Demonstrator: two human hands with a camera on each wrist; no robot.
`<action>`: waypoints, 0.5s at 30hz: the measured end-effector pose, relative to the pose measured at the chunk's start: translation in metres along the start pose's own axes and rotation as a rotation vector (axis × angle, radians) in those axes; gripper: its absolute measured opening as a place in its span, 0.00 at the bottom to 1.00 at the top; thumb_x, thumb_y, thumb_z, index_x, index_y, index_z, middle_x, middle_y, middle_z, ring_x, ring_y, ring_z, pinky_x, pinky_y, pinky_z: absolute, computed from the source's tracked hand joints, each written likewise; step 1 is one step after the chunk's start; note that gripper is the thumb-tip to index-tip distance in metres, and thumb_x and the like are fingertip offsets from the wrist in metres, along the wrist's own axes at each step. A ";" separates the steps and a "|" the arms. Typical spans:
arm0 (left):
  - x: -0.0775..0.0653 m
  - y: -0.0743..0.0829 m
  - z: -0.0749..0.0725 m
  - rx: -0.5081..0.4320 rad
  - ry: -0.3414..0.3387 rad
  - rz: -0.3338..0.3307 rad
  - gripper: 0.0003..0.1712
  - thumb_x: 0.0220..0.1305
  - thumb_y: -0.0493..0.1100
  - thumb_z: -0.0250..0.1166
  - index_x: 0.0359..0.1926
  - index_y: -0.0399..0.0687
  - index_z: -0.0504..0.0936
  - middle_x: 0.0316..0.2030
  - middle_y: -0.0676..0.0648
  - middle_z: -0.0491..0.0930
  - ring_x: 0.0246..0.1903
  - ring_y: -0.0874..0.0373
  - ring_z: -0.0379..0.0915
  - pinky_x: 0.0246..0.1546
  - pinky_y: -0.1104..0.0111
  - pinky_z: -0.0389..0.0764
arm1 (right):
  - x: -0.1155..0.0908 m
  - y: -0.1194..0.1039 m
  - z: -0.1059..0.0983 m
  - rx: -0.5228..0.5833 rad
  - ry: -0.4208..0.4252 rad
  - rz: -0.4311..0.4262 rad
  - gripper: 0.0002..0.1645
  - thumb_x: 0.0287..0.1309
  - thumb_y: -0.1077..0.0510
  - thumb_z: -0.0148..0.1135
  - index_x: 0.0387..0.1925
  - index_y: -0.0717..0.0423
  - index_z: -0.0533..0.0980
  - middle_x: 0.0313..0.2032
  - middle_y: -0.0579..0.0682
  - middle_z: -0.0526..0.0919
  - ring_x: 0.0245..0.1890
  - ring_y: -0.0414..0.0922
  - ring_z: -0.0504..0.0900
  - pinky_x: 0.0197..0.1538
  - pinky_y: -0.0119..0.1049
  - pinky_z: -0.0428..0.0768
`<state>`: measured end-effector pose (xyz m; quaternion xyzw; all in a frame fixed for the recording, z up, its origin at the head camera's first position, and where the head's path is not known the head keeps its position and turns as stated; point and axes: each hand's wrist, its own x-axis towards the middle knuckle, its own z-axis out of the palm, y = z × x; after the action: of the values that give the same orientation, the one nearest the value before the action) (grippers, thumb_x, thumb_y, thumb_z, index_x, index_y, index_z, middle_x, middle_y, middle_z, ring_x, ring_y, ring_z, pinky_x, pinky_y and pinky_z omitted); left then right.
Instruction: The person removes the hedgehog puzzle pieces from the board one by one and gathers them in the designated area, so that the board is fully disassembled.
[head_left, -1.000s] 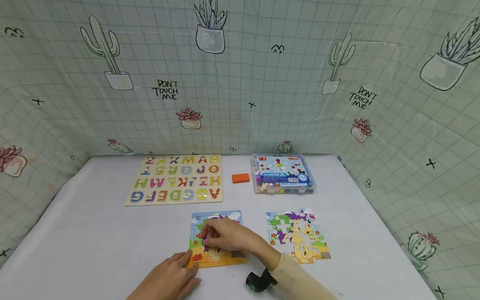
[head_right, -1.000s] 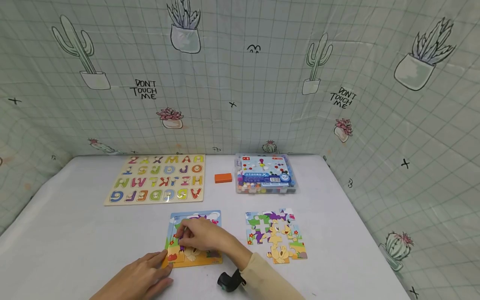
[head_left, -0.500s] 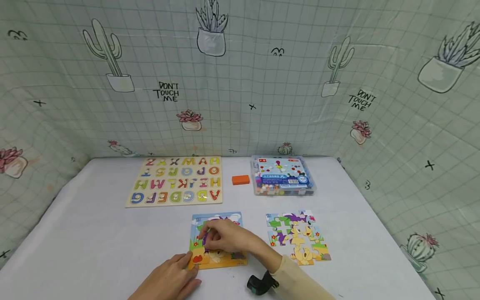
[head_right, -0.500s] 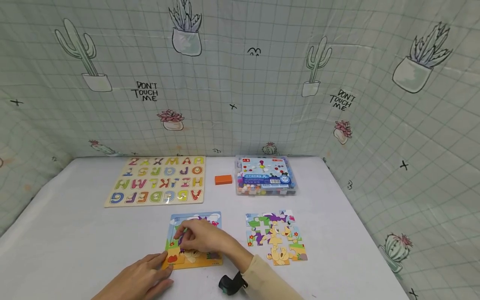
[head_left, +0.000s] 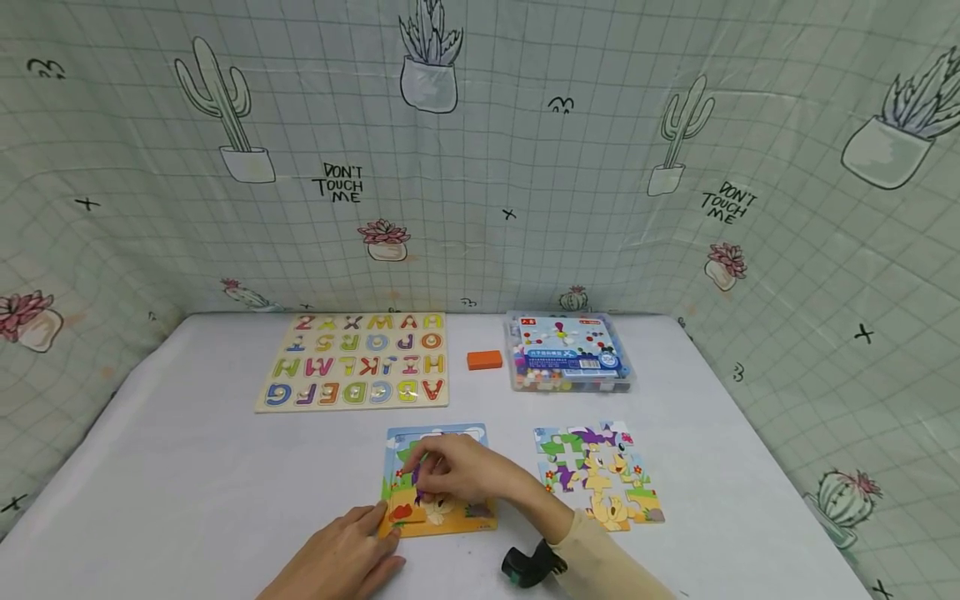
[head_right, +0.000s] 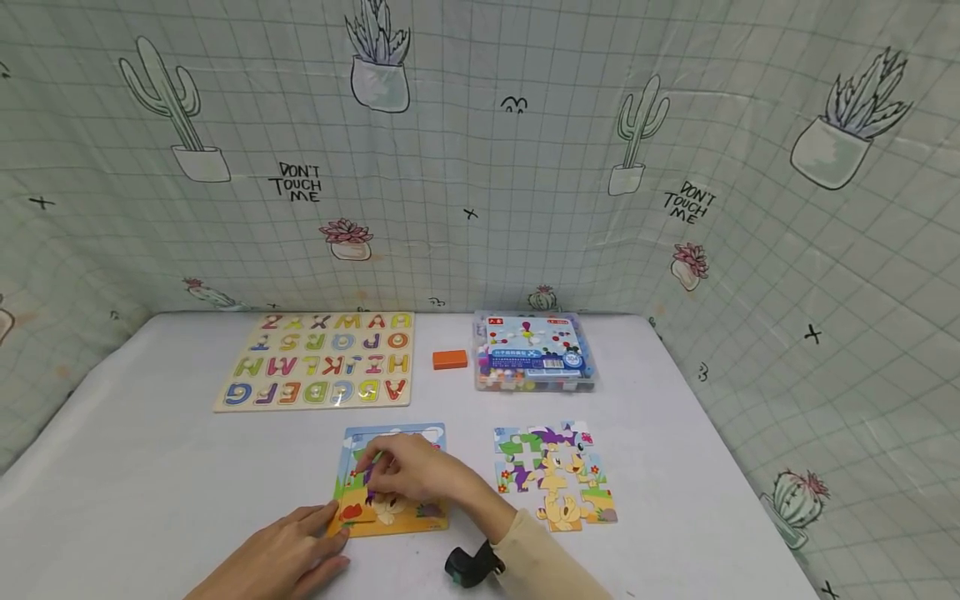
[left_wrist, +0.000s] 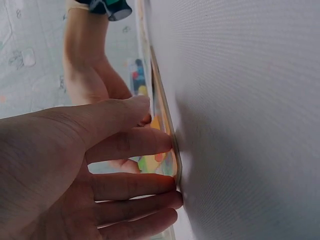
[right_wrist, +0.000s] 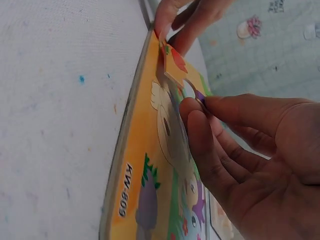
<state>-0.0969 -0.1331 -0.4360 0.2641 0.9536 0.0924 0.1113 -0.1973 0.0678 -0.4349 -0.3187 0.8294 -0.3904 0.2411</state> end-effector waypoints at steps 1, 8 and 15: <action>0.000 0.000 0.000 0.003 0.000 -0.001 0.19 0.63 0.56 0.65 0.43 0.48 0.88 0.52 0.34 0.82 0.50 0.42 0.79 0.49 0.51 0.81 | -0.002 0.001 -0.001 0.005 0.002 -0.001 0.09 0.65 0.60 0.61 0.47 0.50 0.80 0.31 0.40 0.83 0.28 0.31 0.79 0.34 0.24 0.77; 0.001 0.003 0.000 0.005 -0.047 -0.049 0.22 0.62 0.59 0.64 0.46 0.49 0.88 0.54 0.36 0.81 0.53 0.43 0.78 0.53 0.51 0.79 | -0.020 0.015 -0.012 0.010 0.019 -0.018 0.08 0.66 0.60 0.60 0.46 0.51 0.79 0.31 0.42 0.82 0.28 0.32 0.79 0.39 0.24 0.78; 0.002 0.005 -0.001 -0.004 -0.041 -0.089 0.22 0.61 0.60 0.65 0.45 0.50 0.89 0.55 0.36 0.81 0.53 0.43 0.77 0.54 0.51 0.79 | -0.052 0.037 -0.031 0.104 0.017 0.006 0.09 0.67 0.61 0.59 0.47 0.53 0.78 0.31 0.50 0.84 0.28 0.40 0.84 0.36 0.29 0.82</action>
<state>-0.0963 -0.1276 -0.4345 0.2231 0.9617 0.0840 0.1356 -0.1943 0.1381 -0.4387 -0.2999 0.8110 -0.4349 0.2515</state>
